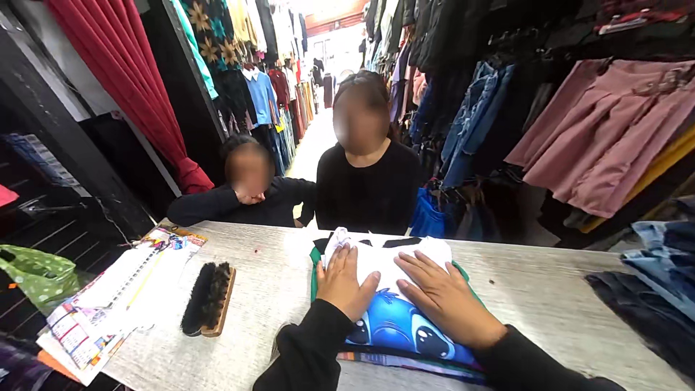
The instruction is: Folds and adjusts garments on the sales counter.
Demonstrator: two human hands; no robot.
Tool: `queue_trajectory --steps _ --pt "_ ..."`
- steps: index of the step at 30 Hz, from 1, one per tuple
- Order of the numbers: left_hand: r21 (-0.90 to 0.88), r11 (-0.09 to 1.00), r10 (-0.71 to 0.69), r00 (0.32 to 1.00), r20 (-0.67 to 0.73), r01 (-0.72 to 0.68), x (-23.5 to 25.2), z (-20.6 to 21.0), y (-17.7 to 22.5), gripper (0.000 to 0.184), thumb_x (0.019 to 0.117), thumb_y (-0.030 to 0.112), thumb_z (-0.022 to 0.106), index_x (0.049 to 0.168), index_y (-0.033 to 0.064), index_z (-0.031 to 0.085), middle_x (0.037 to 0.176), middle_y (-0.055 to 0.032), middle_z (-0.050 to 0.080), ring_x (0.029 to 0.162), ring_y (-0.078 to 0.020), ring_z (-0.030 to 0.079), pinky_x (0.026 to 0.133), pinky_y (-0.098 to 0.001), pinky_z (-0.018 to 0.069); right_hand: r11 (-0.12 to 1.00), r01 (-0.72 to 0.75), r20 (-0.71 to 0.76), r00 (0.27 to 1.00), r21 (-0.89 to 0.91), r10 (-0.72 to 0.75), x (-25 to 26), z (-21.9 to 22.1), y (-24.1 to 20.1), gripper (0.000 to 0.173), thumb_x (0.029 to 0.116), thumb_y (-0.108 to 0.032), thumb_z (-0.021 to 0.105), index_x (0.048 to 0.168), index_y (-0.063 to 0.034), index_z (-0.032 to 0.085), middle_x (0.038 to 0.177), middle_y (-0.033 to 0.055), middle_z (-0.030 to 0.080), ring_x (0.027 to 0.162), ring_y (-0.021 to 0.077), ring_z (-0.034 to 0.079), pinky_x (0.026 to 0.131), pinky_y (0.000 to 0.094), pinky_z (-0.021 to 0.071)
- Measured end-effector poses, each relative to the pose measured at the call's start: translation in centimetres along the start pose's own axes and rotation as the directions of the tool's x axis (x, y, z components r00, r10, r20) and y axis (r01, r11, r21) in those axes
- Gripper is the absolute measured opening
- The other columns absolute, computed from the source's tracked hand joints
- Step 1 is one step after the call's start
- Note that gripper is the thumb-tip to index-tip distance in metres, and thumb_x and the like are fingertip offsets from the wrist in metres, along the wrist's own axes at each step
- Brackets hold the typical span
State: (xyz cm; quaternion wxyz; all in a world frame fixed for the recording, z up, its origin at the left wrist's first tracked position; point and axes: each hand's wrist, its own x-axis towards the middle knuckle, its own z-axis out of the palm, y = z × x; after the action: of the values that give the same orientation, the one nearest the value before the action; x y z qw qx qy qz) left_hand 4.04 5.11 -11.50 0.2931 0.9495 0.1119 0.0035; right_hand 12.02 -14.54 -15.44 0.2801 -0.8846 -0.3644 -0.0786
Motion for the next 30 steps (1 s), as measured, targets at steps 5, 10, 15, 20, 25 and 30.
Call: queue_trajectory --steps 5,10,15,20,25,30 --pt "-0.004 0.996 -0.093 0.995 -0.025 0.093 -0.3 -0.2 -0.3 0.076 0.1036 0.060 0.040 0.164 0.0163 0.025 0.173 -0.0034 0.009 0.160 -0.0217 0.006 0.125 -0.0618 0.0038 0.998 0.018 -0.045 0.999 0.065 -0.015 -0.2 0.2 0.8 0.073 0.1019 -0.063 0.023 0.138 -0.0154 0.066 0.147 0.0072 0.060 0.146 0.0348 0.043 0.115 0.0747 0.0174" --pt "-0.077 0.993 -0.097 0.995 -0.034 0.094 -1.1 -0.3 -1.9 0.074 0.1026 0.057 0.043 0.164 0.0192 0.025 0.173 -0.0029 0.012 0.159 -0.0264 0.008 0.123 -0.0662 0.0080 0.989 0.038 -0.072 0.997 0.146 -0.028 -0.3 0.1 0.8 0.066 0.1045 -0.053 0.026 0.133 -0.0110 0.069 0.144 0.0115 0.062 0.144 0.0383 0.046 0.115 0.0744 0.0201" --pt "-0.211 0.977 -0.022 0.992 -0.126 -0.005 -1.0 0.0 -4.0 0.057 0.1070 0.034 0.044 0.160 0.0152 0.035 0.170 -0.0156 0.017 0.155 -0.0347 0.026 0.121 -0.0619 0.0249 0.978 0.071 -0.241 0.970 0.195 -0.022 -0.4 -0.2 2.7 0.063 0.1033 -0.047 0.033 0.134 -0.0030 0.066 0.147 0.0206 0.056 0.143 0.0429 0.045 0.115 0.0672 0.0300" --pt "-0.182 0.939 0.187 0.877 -0.443 -0.292 -1.4 0.1 -5.7 0.037 0.0999 0.009 0.056 0.134 -0.0030 0.064 0.152 -0.0234 0.049 0.142 -0.0336 0.049 0.116 -0.0470 0.0406 0.973 0.108 -0.296 0.954 0.205 -0.043 -2.5 -1.5 5.1 0.062 0.1015 -0.046 0.039 0.137 -0.0014 0.063 0.148 0.0219 0.055 0.142 0.0429 0.045 0.115 0.0606 0.0366" --pt "0.083 0.584 0.776 0.525 -0.350 -0.807 -4.4 -0.4 -3.4 0.038 0.0958 0.031 0.064 0.121 0.0038 0.074 0.135 -0.0153 0.066 0.127 -0.0241 0.063 0.107 -0.0433 0.0518 0.898 0.374 -0.199 0.922 0.230 -0.333 -7.1 -3.4 3.9 0.069 0.0992 -0.066 0.044 0.143 -0.0154 0.061 0.149 0.0066 0.057 0.144 0.0235 0.047 0.117 0.0464 0.0419" --pt "0.101 0.504 0.864 0.497 -0.083 -0.858 -4.5 1.8 -2.0 0.037 0.0977 0.022 0.066 0.129 0.0016 0.069 0.131 -0.0140 0.069 0.125 -0.0232 0.064 0.109 -0.0418 0.0502 0.886 0.387 -0.160 0.921 0.257 -0.356 -7.9 -3.8 4.1 0.035 0.1011 -0.030 0.054 0.125 -0.0153 0.073 0.127 -0.0014 0.072 0.119 0.0071 0.066 0.100 0.0294 0.0556"
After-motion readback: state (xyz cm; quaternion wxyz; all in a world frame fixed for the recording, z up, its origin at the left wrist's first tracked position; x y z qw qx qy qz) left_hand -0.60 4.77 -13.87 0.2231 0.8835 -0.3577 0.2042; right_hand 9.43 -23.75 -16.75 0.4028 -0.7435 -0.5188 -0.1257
